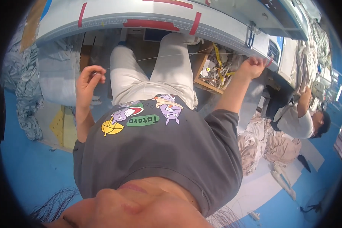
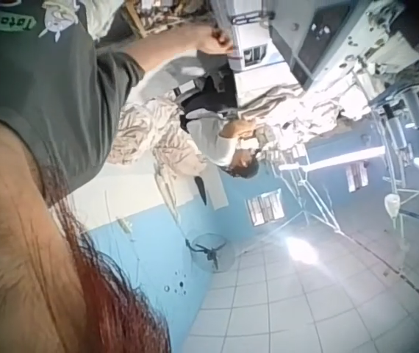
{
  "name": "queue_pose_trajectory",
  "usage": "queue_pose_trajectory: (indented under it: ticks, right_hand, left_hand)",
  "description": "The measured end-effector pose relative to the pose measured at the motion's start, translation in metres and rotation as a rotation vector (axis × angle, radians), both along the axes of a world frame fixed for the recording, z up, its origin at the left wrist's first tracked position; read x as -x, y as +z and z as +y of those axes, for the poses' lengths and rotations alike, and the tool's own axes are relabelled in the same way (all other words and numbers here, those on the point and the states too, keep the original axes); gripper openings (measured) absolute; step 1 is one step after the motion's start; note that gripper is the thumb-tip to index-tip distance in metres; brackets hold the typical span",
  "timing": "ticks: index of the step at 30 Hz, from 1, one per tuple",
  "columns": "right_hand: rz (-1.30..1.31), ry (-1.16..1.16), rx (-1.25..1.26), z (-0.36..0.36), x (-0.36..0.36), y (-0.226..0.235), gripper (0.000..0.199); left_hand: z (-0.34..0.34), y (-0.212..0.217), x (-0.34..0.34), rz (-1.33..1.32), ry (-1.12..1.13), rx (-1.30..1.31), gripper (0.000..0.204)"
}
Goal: Threading an industrial sewing machine and managing thread bobbins.
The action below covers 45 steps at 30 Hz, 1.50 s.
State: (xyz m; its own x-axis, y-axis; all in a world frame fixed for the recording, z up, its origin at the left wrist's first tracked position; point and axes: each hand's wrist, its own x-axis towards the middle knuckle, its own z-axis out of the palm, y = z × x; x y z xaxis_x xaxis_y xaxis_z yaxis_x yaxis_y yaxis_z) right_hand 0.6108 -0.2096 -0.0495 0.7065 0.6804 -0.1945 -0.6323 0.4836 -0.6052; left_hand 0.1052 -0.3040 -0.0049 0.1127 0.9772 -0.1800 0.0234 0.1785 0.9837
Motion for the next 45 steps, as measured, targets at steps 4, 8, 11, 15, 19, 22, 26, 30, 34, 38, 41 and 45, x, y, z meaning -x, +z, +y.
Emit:
queue_pose_trajectory:
  ticks: [4,8,11,15,19,22,26,30,34,38,41,45]
  right_hand:
    - [-0.978,1.038,0.262,-0.037,0.178,0.03,0.038]
    - [-0.766,1.784,0.181,-0.072,0.252,0.051,0.028]
    - [-0.492,1.809,0.254,-0.069,0.229,0.061,0.015]
    - [0.213,0.92,-0.044,-0.047,0.131,0.028,0.006]
    - [-0.069,0.118,-0.172,-0.009,-0.01,0.017,0.019]
    - [-0.697,0.847,0.272,-0.045,0.176,0.045,0.015]
    - [-0.641,1.863,0.195,-0.074,0.261,0.053,0.023]
    - [-0.326,1.244,0.123,-0.071,0.211,0.031,0.01]
    - [-0.964,0.353,0.299,-0.016,0.089,0.034,0.014]
    - [-0.465,0.623,0.258,-0.027,0.158,0.053,0.01]
    - [-0.397,1.503,0.121,-0.071,0.255,0.041,0.035]
    - [-0.399,1.844,0.171,-0.078,0.255,0.036,0.024]
  left_hand:
    - [0.012,0.022,-0.041,0.032,-0.253,0.026,0.017]
    - [0.013,0.021,-0.05,0.058,-0.294,-0.024,0.016]
    - [0.004,0.016,-0.044,-0.091,-0.285,0.048,0.017]
    - [-0.005,0.017,-0.025,-0.153,-0.195,0.037,0.016]
    - [-0.005,0.006,-0.005,-0.145,-0.051,0.021,0.015]
    - [-0.002,0.018,-0.035,-0.024,-0.217,0.096,0.016]
    - [0.004,0.016,-0.04,0.007,-0.243,0.017,0.017]
    - [-0.001,0.013,-0.028,-0.103,-0.208,0.025,0.016]
    - [-0.011,0.005,-0.004,-0.162,-0.023,0.01,0.014]
    - [-0.001,0.014,-0.024,0.012,-0.199,0.035,0.013]
    - [0.005,0.013,-0.035,0.042,-0.225,-0.058,0.014]
    - [0.006,0.015,-0.034,0.043,-0.233,-0.096,0.013]
